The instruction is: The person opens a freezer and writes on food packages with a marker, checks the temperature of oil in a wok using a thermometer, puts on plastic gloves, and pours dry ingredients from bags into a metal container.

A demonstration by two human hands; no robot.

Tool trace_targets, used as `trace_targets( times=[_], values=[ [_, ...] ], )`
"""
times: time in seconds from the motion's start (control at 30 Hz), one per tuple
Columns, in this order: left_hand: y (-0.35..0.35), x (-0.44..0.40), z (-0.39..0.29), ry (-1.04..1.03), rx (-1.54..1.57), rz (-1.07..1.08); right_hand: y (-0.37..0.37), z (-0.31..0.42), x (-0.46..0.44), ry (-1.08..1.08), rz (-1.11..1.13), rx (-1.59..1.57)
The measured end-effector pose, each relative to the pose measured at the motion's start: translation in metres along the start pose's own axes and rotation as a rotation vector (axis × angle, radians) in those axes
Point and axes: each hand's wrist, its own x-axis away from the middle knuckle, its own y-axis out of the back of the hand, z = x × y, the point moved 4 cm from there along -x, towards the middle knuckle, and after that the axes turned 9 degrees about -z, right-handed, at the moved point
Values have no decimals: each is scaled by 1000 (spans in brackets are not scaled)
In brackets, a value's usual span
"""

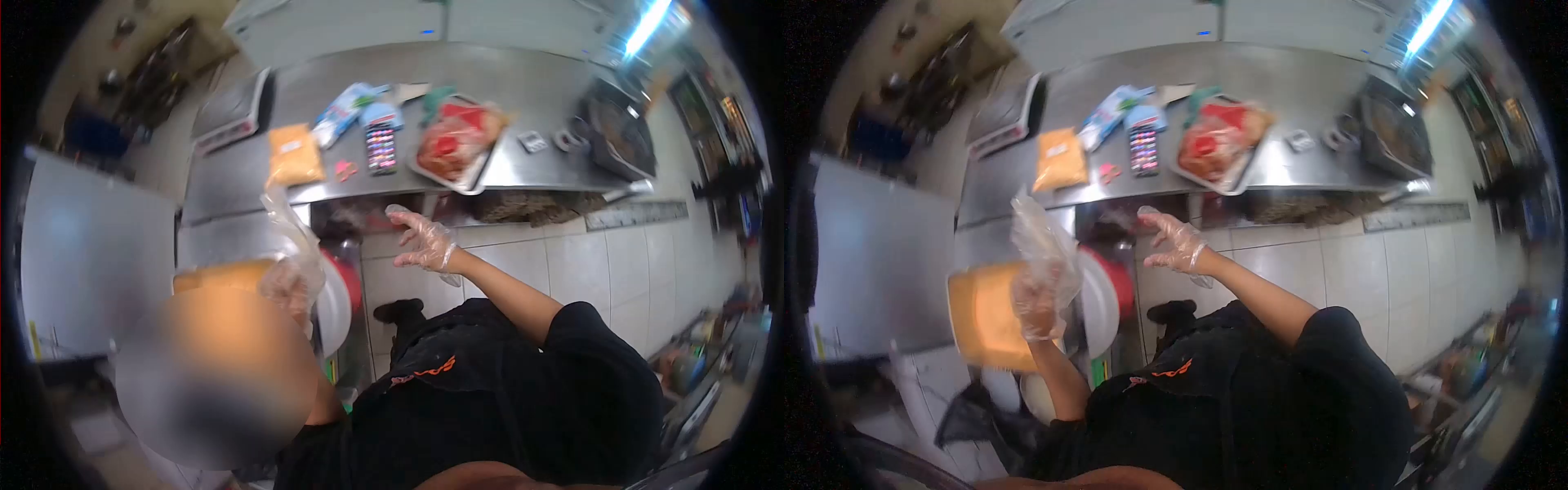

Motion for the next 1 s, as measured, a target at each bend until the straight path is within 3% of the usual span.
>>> trace_targets(
  times=[0.03,0.1,0.2,0.23,0.27,0.33,0.4,0.43,0.47,0.5,0.57,0.63,0.7,0.77,0.83,1.0],
  values=[
    [-22,-17,-38,-49,49,14,33,0,15,51,-1,8],
    [-82,-43,-143,-13,291,511,101,17,55,178,-69,143],
    [-190,-4,-242,-256,462,751,203,16,142,-96,-74,67],
    [-225,13,-281,-344,509,813,244,-6,176,-107,-115,85],
    [-258,28,-321,-362,536,831,282,-35,214,2,-220,317],
    [-313,61,-405,-538,680,1170,344,-30,292,-223,-311,121],
    [-375,105,-453,-357,814,1452,395,-27,362,-425,-422,14],
    [-395,117,-488,-373,825,1455,424,-42,396,-395,-515,281],
    [-410,126,-531,-483,952,1402,442,-37,420,-394,-530,292],
    [-421,134,-570,-584,1075,1343,460,-23,443,-153,-702,219],
    [-448,144,-643,-600,1070,1370,501,0,488,100,-859,140],
    [-476,152,-699,-619,1056,1381,540,20,507,-132,-629,999],
    [-509,164,-746,-688,1045,1328,577,30,513,-8,-717,787],
    [-551,183,-782,-677,1137,1297,608,6,532,-101,-876,185],
    [-589,195,-824,-673,1186,1388,649,-3,548,-106,-927,202],
    [-696,225,-929,-708,1248,1283,772,-52,605,-250,-1235,237]
  ],
)
